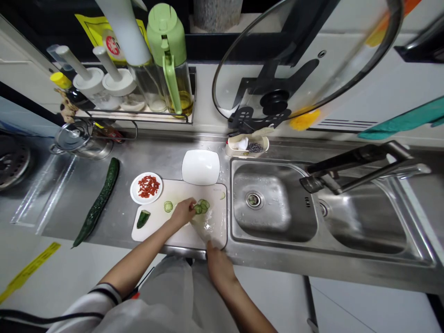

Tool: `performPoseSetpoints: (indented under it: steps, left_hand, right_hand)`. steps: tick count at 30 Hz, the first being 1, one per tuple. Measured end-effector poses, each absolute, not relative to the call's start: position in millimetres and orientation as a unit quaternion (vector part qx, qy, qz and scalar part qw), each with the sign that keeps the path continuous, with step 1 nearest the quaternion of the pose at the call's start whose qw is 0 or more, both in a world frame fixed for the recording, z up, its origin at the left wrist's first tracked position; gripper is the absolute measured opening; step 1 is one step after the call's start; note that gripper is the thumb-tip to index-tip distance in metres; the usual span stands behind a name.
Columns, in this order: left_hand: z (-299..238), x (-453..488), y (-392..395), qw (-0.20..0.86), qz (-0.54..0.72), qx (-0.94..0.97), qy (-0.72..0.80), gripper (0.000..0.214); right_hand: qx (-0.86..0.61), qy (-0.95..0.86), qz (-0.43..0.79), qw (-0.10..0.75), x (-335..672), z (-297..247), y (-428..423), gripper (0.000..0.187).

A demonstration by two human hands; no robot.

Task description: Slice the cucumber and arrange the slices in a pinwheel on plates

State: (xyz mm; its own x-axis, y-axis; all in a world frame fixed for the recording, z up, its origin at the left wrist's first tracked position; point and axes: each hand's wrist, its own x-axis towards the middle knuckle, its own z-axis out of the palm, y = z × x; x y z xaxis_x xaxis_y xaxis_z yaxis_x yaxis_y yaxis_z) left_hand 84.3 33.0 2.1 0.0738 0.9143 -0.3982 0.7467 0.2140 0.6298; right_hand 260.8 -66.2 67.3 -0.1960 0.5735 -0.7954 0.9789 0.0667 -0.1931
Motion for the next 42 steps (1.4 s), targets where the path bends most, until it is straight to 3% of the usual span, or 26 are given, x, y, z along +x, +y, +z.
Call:
performPoseSetpoints:
  steps: [6,23,42]
  left_hand:
    - [6,80,35,0.414,0.122,0.601,0.672,0.012]
    - [5,49,-2,0.411,0.138,0.465,0.772,0.011]
    - [0,52,1,0.39,0.136,0.462,0.785,0.015]
  right_hand:
    - [0.569,0.685,-0.366,0.27,261,69,-66,0.052]
    - [0.556,0.709,-0.355,0.25,263,69,-63,0.044]
    - [0.55,0.741,-0.292,0.25,238,71,-41,0.048]
